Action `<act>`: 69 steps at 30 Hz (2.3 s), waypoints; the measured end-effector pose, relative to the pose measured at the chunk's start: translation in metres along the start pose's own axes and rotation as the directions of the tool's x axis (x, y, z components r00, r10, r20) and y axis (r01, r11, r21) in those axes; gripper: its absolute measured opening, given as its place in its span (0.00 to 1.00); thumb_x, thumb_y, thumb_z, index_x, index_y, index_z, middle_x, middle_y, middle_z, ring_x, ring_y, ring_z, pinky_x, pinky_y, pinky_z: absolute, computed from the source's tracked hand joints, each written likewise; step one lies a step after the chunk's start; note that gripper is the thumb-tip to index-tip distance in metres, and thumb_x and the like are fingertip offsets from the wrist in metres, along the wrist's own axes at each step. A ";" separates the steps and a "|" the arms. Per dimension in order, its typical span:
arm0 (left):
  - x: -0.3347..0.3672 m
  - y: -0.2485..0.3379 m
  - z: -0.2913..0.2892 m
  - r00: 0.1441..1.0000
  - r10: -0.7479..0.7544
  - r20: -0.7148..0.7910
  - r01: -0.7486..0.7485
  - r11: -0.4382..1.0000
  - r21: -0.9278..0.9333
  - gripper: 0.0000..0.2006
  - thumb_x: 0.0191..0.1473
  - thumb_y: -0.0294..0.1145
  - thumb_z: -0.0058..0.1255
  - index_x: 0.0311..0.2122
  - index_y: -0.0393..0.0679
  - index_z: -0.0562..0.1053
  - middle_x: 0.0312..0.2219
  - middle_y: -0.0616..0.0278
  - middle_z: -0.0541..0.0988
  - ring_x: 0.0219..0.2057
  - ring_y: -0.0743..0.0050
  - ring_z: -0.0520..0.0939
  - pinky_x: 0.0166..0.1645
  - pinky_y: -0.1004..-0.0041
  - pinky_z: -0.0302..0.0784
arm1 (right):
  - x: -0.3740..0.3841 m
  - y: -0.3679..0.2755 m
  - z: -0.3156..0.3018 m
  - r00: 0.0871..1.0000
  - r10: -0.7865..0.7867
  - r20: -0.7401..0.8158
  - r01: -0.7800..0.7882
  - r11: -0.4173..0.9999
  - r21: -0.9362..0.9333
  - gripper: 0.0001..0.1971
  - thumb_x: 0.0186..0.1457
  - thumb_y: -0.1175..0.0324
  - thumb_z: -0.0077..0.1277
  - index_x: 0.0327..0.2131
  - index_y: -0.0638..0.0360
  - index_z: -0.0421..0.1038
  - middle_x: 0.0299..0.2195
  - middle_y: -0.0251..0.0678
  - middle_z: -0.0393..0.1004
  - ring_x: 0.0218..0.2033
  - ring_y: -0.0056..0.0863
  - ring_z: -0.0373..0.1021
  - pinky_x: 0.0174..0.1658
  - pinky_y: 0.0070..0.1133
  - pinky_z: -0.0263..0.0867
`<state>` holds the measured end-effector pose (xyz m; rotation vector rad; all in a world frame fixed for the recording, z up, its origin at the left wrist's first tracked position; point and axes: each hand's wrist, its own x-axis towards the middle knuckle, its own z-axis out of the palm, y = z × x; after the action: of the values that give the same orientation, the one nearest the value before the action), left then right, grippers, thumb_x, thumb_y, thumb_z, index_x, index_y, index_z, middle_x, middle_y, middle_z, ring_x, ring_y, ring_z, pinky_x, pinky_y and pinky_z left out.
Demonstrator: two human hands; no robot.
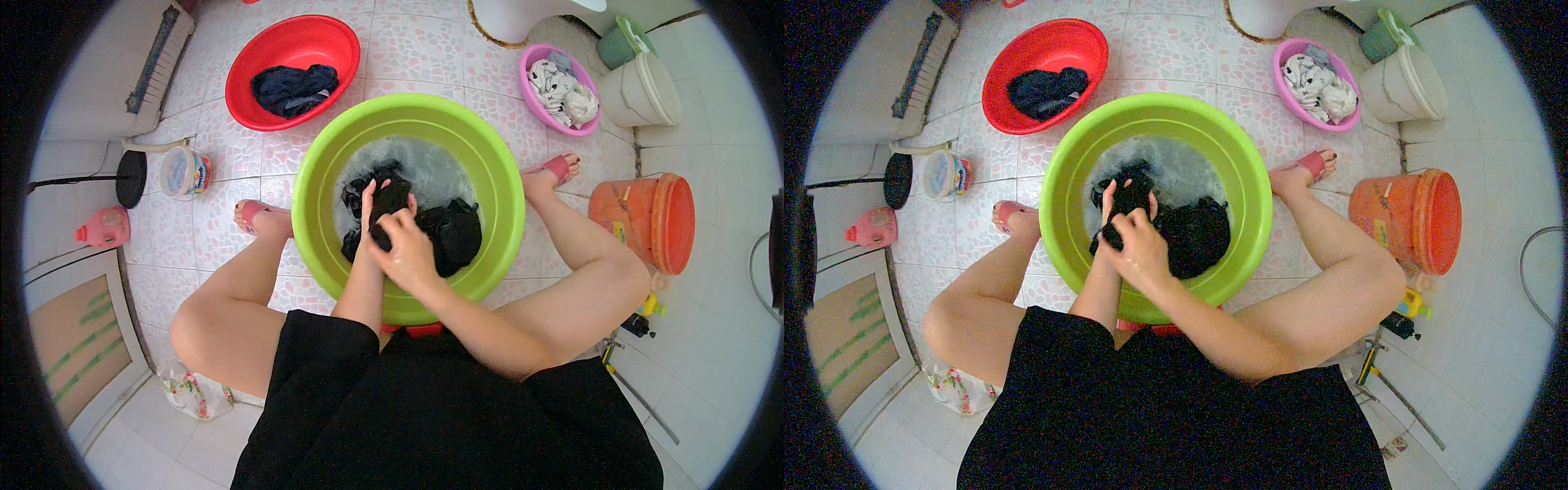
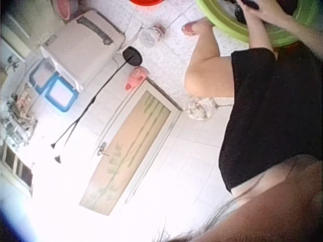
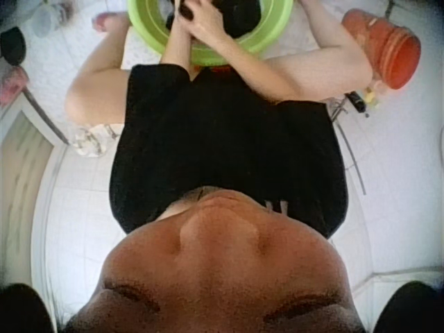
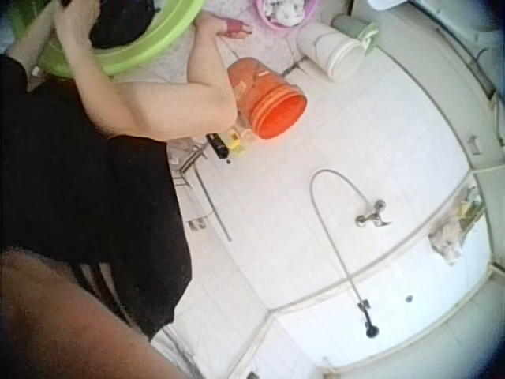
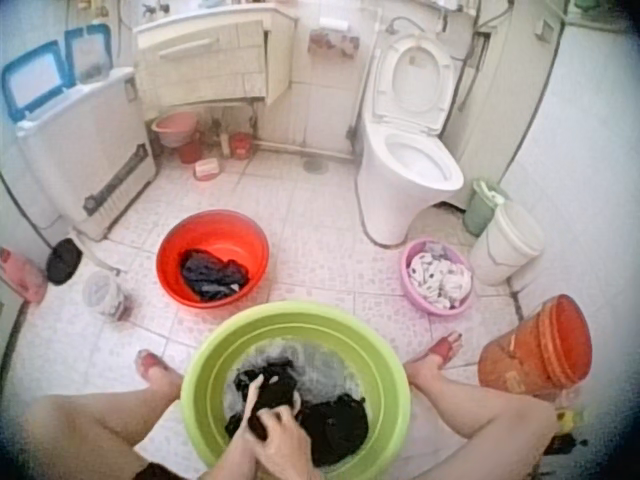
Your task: The person washes black clothing by hand in a green basin filled with soapy water, rubbing and squeezing the fabric repeatedly while sitting on a stool.
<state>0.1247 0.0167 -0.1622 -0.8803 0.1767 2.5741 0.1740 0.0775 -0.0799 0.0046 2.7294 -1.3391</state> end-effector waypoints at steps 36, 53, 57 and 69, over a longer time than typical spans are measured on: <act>0.003 -0.009 -0.059 0.932 0.363 0.012 0.209 -0.563 0.799 0.33 0.48 0.25 0.43 0.59 0.58 0.48 0.26 0.52 0.67 0.30 0.55 0.69 0.41 0.62 0.64 | 0.064 0.177 0.005 0.951 0.295 -0.091 -0.308 0.889 -0.339 0.27 0.49 0.66 0.49 0.53 0.47 0.52 0.56 0.51 0.40 0.58 0.54 0.35 0.55 0.45 0.45; 0.030 0.023 -0.043 0.759 0.558 -0.336 0.353 0.081 0.932 0.25 0.51 0.31 0.41 0.55 0.44 0.55 0.34 0.56 0.69 0.33 0.69 0.70 0.41 0.68 0.64 | 0.093 0.175 0.061 0.857 0.280 0.433 0.120 0.709 -0.695 0.22 0.50 0.61 0.42 0.49 0.56 0.61 0.57 0.43 0.48 0.59 0.44 0.40 0.58 0.42 0.35; 0.029 0.027 -0.060 0.727 0.502 -0.468 0.212 0.484 0.849 0.26 0.48 0.28 0.43 0.54 0.42 0.55 0.34 0.56 0.70 0.35 0.73 0.72 0.41 0.75 0.68 | 0.108 0.164 0.019 0.722 0.234 0.651 0.267 0.774 -0.574 0.30 0.42 0.60 0.54 0.52 0.48 0.57 0.57 0.35 0.48 0.59 0.40 0.42 0.57 0.42 0.43; 0.008 0.018 -0.008 0.969 0.079 -0.235 0.032 0.900 0.435 0.29 0.49 0.56 0.38 0.53 0.54 0.56 0.52 0.56 0.57 0.49 0.53 0.64 0.51 0.52 0.60 | 0.079 0.090 0.008 0.971 0.120 0.206 -0.201 0.876 0.438 0.17 0.32 0.78 0.50 0.33 0.59 0.66 0.57 0.39 0.47 0.58 0.41 0.46 0.56 0.30 0.48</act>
<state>0.1160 0.0009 -0.1741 -1.0169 0.8091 2.2920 0.1002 0.1231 -0.1633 0.1427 2.1602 -1.7991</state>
